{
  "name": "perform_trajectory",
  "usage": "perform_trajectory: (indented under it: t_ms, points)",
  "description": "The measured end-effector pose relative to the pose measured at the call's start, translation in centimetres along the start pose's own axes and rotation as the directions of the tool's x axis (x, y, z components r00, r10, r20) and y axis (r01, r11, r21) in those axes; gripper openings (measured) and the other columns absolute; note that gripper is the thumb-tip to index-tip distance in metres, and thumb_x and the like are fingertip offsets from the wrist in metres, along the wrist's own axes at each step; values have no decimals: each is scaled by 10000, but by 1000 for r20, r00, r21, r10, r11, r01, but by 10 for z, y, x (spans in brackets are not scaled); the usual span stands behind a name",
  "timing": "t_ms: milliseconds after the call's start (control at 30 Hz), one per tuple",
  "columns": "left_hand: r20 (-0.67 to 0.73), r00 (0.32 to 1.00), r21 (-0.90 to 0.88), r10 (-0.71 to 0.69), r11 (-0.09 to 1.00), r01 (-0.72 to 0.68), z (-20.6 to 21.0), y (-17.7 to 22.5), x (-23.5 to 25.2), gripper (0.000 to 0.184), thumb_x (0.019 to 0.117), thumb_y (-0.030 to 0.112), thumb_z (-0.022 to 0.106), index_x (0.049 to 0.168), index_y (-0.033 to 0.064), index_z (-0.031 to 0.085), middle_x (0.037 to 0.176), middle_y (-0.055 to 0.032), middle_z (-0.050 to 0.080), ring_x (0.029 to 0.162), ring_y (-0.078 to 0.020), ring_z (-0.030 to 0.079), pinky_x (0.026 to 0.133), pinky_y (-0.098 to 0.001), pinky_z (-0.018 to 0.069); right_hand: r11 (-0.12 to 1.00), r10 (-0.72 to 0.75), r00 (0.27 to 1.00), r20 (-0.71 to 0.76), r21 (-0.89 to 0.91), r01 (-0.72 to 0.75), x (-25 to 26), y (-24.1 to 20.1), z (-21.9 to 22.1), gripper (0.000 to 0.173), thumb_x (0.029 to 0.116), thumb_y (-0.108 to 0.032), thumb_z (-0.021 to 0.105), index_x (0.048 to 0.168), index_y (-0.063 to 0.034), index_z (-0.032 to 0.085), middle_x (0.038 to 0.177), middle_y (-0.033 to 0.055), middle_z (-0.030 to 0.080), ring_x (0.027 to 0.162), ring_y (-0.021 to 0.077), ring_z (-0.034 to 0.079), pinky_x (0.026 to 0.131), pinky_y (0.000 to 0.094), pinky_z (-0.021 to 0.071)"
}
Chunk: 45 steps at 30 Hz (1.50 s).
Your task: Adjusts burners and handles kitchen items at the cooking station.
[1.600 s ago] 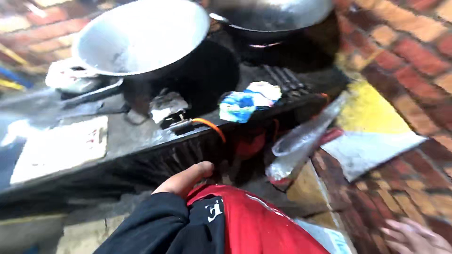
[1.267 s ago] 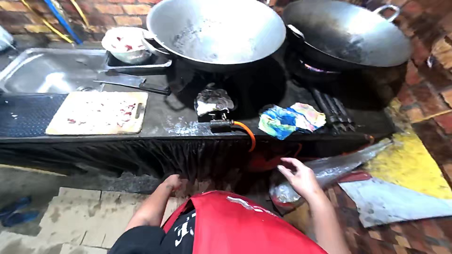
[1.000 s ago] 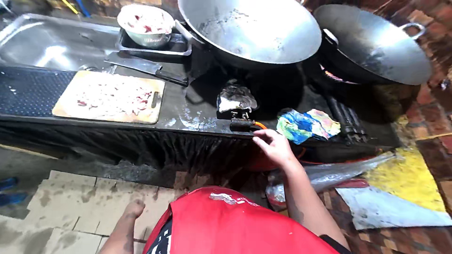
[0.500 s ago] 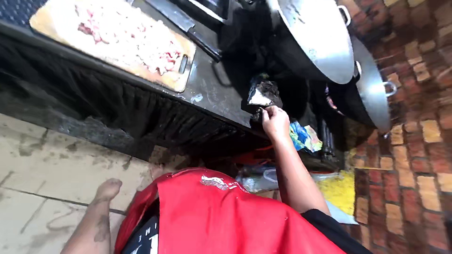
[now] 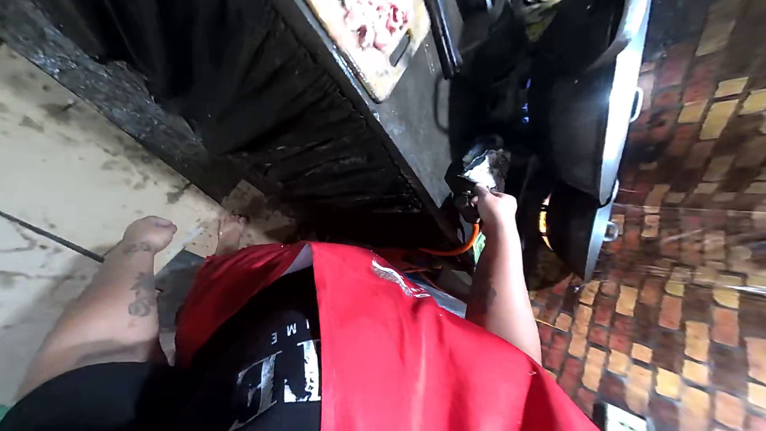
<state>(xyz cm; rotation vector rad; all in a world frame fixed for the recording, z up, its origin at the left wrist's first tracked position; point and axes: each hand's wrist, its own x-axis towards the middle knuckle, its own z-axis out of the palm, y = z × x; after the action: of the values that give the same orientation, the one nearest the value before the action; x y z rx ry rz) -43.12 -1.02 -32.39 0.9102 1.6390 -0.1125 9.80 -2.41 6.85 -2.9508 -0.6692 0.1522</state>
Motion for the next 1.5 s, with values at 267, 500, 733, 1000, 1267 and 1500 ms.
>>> perform_trajectory:
  t_ms: [267,500,733,1000,1267,1500]
  points:
    - [2,998,-58,-57,997,57,3,-17,6,356,1076,222,527,1321,-16,630,1310,-335,609,1201,-507,599,1014,-695,432,997,69,997,38,33,-70,3,-4,0,547,1017,-490,602,1195,22,670,1044,158,677,886,257,620,835,503,501]
    - [-15,999,-94,-41,995,39,0,-15,6,361,1063,212,538,1319,-27,624,1306,-352,605,1200,-528,593,1007,-720,421,965,143,989,42,218,-149,6,-7,5,323,967,-403,639,1030,-87,613,737,-20,519,526,72,407,500,282,382]
    - [-18,998,-121,-62,991,60,-2,-11,15,366,1060,225,542,1333,-4,622,1314,-330,610,1191,-505,603,1000,-698,435,943,186,982,20,276,-184,5,-8,9,322,962,-379,655,1068,-77,614,806,8,514,578,89,424,528,280,385]
    - [-20,997,-170,-73,983,69,1,-7,21,358,1058,209,544,1339,0,615,1334,-316,604,1211,-487,600,1010,-680,443,992,80,997,-1,93,-80,6,-1,7,318,880,-204,740,1108,5,663,1000,173,629,824,274,580,720,511,497]
    - [-24,997,-149,-72,987,68,1,-3,21,353,1060,216,543,1331,4,624,1327,-316,609,1207,-489,604,1014,-678,442,978,-101,992,76,-174,113,13,10,-7,227,909,-100,735,1125,-36,711,1123,237,686,1029,397,651,855,642,506]
    - [-37,998,-157,-43,987,37,2,2,21,364,1058,224,545,1332,-4,619,1322,-326,607,1203,-497,604,1012,-694,438,976,-149,989,23,-155,151,-3,10,-20,363,1013,-316,678,1231,-25,680,1166,251,682,1069,407,653,933,625,494]
